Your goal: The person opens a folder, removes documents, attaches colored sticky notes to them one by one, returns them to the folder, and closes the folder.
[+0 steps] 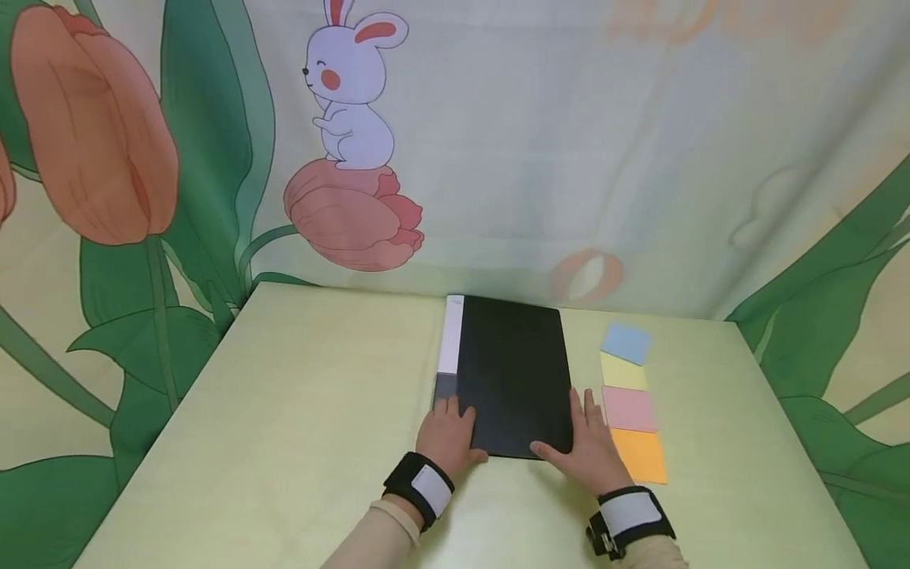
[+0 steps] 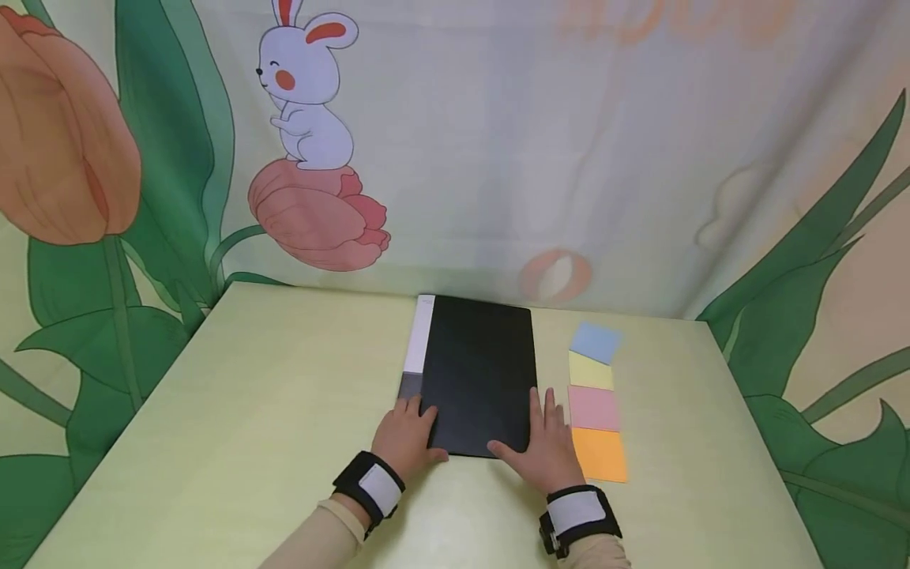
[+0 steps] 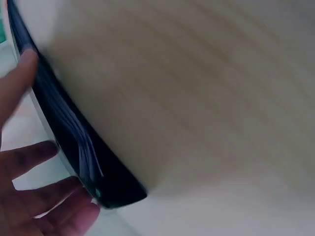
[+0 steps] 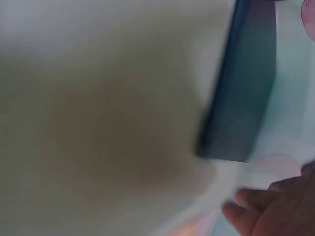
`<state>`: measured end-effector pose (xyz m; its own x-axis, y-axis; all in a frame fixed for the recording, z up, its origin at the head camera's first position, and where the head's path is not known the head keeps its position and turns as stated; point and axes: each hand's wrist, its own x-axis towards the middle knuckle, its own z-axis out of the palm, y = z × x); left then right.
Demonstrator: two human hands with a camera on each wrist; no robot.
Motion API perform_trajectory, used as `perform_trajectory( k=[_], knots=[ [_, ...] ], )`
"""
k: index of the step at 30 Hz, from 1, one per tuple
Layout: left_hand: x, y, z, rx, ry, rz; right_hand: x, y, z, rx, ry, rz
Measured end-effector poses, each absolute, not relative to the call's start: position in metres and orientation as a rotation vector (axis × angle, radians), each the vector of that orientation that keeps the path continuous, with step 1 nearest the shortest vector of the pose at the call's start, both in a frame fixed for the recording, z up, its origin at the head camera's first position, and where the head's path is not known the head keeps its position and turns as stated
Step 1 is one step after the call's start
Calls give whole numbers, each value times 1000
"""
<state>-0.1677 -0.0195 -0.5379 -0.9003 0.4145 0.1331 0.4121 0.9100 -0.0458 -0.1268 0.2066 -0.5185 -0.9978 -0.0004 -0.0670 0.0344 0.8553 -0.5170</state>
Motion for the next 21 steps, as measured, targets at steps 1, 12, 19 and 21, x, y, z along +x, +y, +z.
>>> perform_trajectory(
  k=[1, 12, 19, 21],
  knots=[
    [-167, -18, -538, -667, -2909, 58, -126, 207, -524, 76, 2882, -928],
    [-173, -37, -518, -911, -2747, -210, -128, 216, -539, 162, 2715, -1133],
    [-159, -75, -516, -392, -2815, -1128, -122, 197, -549, 41, 2900, -626],
    [-154, -89, -519, -205, -2776, -1401, -120, 195, -549, 78, 2899, -622]
  ],
)
